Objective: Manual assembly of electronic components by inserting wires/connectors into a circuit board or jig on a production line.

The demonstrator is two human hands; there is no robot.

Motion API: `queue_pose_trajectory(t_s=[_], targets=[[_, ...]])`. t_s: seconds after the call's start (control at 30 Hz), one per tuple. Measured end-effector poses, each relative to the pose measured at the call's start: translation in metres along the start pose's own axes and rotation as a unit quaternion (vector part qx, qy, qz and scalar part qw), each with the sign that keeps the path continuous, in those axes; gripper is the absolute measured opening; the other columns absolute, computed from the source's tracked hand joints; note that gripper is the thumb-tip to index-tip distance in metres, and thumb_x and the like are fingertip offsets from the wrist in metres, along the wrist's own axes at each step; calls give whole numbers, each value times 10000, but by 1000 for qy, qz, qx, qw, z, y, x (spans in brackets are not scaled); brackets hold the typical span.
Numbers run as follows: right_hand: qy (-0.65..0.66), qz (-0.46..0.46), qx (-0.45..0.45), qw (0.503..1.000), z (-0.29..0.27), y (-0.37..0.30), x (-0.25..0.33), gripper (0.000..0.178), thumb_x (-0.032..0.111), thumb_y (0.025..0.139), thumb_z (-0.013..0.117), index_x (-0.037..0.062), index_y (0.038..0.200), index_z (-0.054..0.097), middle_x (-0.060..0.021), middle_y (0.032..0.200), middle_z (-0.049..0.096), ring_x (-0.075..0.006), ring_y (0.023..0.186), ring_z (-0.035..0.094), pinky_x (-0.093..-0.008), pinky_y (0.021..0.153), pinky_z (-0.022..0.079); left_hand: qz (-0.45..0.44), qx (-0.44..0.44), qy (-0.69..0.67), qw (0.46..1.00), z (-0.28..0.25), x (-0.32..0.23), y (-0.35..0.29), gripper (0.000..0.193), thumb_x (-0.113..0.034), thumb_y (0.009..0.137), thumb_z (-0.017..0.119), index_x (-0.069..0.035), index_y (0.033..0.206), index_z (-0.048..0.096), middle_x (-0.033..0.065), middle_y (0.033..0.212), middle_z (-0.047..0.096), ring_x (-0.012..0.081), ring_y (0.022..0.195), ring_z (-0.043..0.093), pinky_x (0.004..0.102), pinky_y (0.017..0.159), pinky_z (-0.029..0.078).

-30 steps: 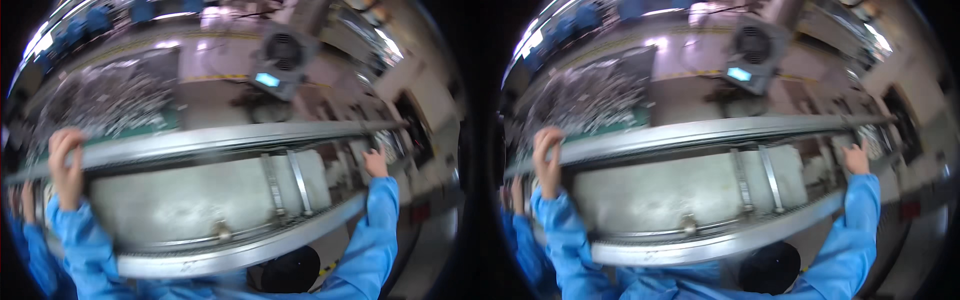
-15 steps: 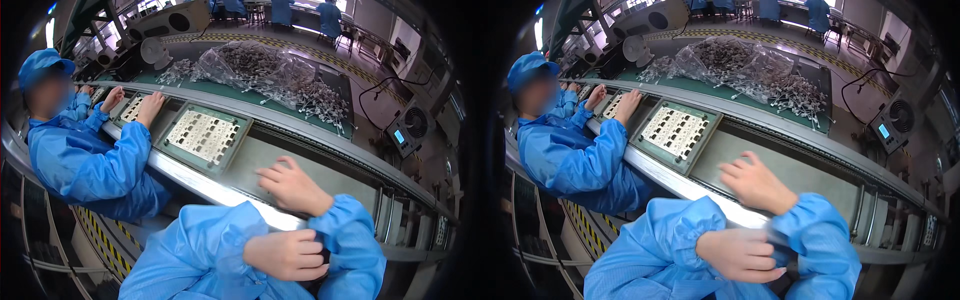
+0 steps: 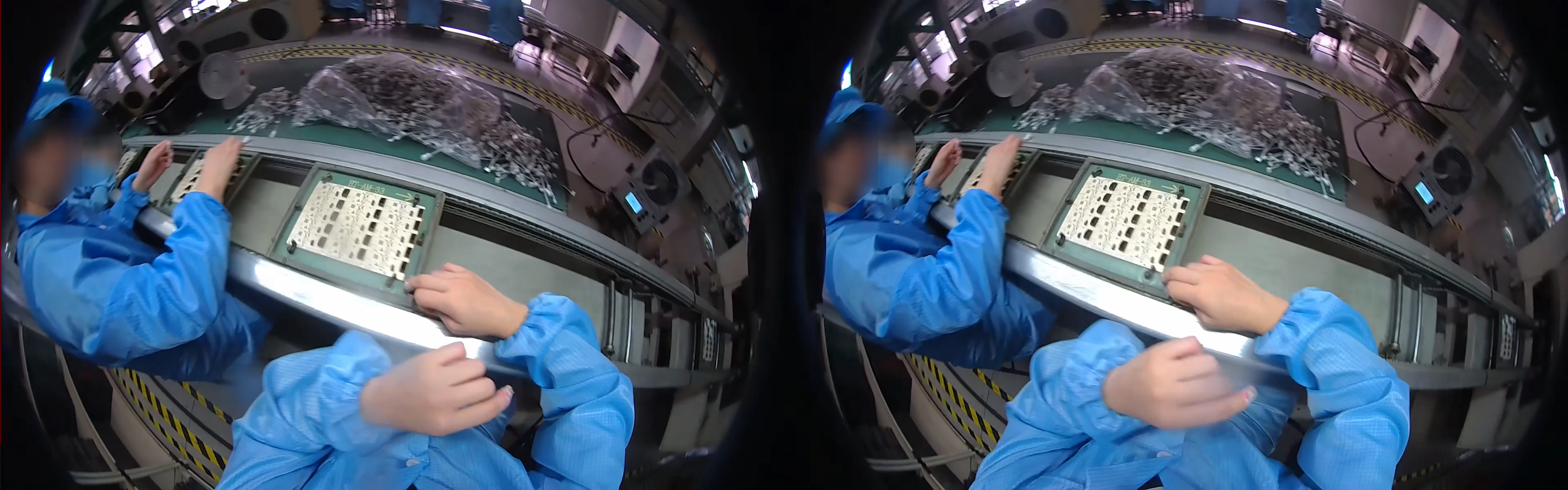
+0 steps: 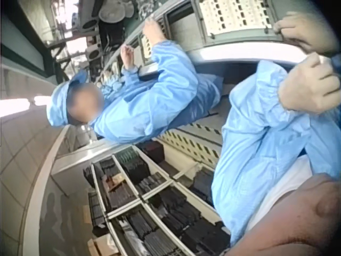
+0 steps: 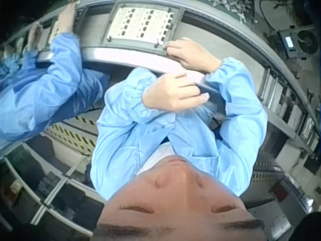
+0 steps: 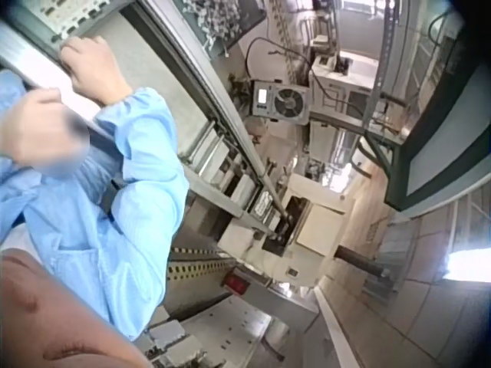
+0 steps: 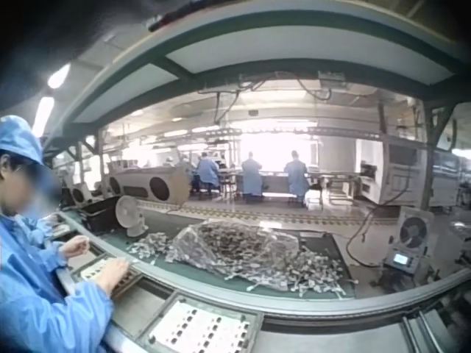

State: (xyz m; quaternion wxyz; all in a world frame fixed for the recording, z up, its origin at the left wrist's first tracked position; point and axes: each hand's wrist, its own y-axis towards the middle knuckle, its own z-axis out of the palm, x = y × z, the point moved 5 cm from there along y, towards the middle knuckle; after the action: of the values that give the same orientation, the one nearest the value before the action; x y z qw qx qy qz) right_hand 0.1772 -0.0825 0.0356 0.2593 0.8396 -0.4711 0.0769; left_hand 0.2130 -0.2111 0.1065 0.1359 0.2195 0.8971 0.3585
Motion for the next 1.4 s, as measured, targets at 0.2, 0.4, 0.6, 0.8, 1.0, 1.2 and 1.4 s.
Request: queue_pose_trajectory(t_s=[0.2, 0.4, 0.6, 0.8, 1.0, 1.2, 1.4], targets=[[-13, 148, 51, 988, -49, -78, 25, 135, 38, 718, 603, 69, 849, 614, -58, 1077, 675, -239, 858, 625, -384, 835, 458, -104, 197, 61, 973, -34, 85, -2, 332, -154, 742, 692, -75, 1064, 683, 31, 808, 599, 202, 750, 590, 363, 684, 447], [-64, 275, 10, 959, -62, -72, 45, 126, -30, 642, 547, 72, 696, 598, -35, 935, 717, -267, 813, 606, -397, 861, 465, -338, 211, 204, 894, -53, 317, -41, 298, -274, 817, 687, -97, 1056, 677, 119, 917, 700, 310, 892, 684, 452, 762, 542], [-158, 252, -102, 949, -97, -43, 10, 161, -60, 671, 527, 65, 749, 591, -79, 871, 674, -302, 801, 604, -406, 800, 455, -345, 39, 173, 922, -3, 372, -22, 352, -351, 823, 705, -152, 1109, 656, 97, 1018, 682, 309, 913, 683, 446, 756, 545], [-163, 300, -164, 925, -86, 14, -91, 61, 32, 847, 576, 27, 902, 602, -142, 864, 645, -349, 840, 633, -421, 747, 491, -240, 139, 289, 917, 35, 386, -4, 181, -248, 860, 640, -137, 990, 702, 95, 893, 688, 315, 878, 686, 456, 737, 546], [-222, 350, -172, 894, -68, 55, -168, 147, 146, 877, 645, 46, 985, 648, -138, 930, 641, -350, 864, 649, -441, 766, 515, -298, -76, 61, 949, -31, 361, -7, 200, -115, 869, 680, -47, 1055, 706, 128, 888, 713, 228, 772, 682, 331, 718, 533], [-358, 364, -108, 853, -53, 65, -205, 125, 188, 843, 680, 76, 900, 677, -120, 938, 630, -345, 913, 637, -454, 799, 514, -294, -162, -112, 935, -71, 298, -23, 159, -58, 874, 712, 5, 1019, 709, 53, 933, 720, 112, 807, 637, 257, 736, 504], [-289, 388, -104, 869, -63, 64, -198, 123, 141, 859, 650, 60, 952, 656, -132, 973, 629, -357, 933, 636, -457, 810, 508, -222, -161, -61, 960, -61, 267, -42, 137, -12, 854, 698, -8, 983, 654, 84, 886, 670, 185, 766, 637, 298, 666, 481]])
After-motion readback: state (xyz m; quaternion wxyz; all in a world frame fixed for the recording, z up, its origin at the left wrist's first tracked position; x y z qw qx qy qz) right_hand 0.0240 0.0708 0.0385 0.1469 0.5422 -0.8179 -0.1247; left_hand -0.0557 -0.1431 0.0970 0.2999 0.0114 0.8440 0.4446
